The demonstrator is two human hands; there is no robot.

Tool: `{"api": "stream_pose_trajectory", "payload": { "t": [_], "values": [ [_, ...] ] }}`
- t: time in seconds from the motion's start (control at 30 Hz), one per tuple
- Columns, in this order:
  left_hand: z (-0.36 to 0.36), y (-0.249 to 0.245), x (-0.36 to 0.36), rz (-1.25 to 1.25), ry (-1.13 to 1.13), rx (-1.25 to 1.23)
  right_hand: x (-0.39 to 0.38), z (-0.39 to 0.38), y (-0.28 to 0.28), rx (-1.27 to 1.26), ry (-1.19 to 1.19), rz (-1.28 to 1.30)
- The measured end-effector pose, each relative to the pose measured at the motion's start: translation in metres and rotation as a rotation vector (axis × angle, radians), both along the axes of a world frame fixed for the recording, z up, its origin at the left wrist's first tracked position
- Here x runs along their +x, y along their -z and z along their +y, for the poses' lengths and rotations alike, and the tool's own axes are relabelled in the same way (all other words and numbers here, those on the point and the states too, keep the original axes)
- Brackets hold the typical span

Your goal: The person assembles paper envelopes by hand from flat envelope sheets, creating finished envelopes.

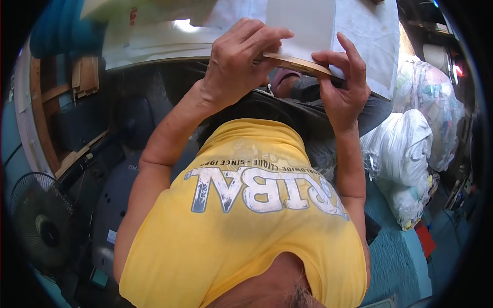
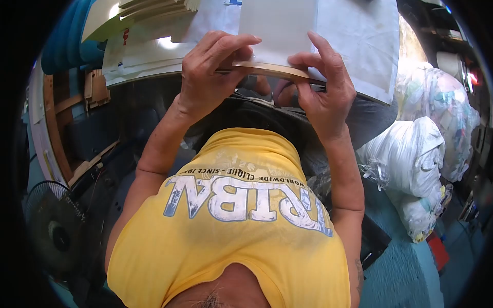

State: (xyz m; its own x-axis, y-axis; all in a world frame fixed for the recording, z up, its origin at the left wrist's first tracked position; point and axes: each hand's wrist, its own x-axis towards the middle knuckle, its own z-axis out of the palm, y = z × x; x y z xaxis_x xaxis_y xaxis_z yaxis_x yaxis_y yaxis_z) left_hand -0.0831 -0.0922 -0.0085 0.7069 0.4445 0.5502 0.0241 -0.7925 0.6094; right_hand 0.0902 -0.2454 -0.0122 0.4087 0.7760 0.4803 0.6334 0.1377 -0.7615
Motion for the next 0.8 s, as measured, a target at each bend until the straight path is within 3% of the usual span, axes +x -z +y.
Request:
{"api": "stream_pose_trajectory", "payload": {
  "t": [0.13,0.37,0.47,0.57,0.8],
  "values": [
    [0.005,0.002,-0.003,0.009,0.038,-0.146,-0.001,-0.001,-0.007,-0.047,-0.014,0.14],
    [-0.005,-0.01,0.0,-0.008,-0.017,-0.33,-0.007,0.001,-0.005,-0.091,0.049,0.131],
    [-0.001,-0.007,0.003,-0.065,-0.025,-0.347,-0.009,0.001,-0.007,-0.114,0.054,0.141],
    [0.008,-0.006,-0.001,-0.002,0.049,-0.214,-0.001,-0.003,-0.009,-0.124,-0.001,0.19],
    [0.029,-0.026,0.0,0.146,0.201,-0.352,0.011,-0.006,-0.019,-0.155,-0.112,0.215]
  ]
}}
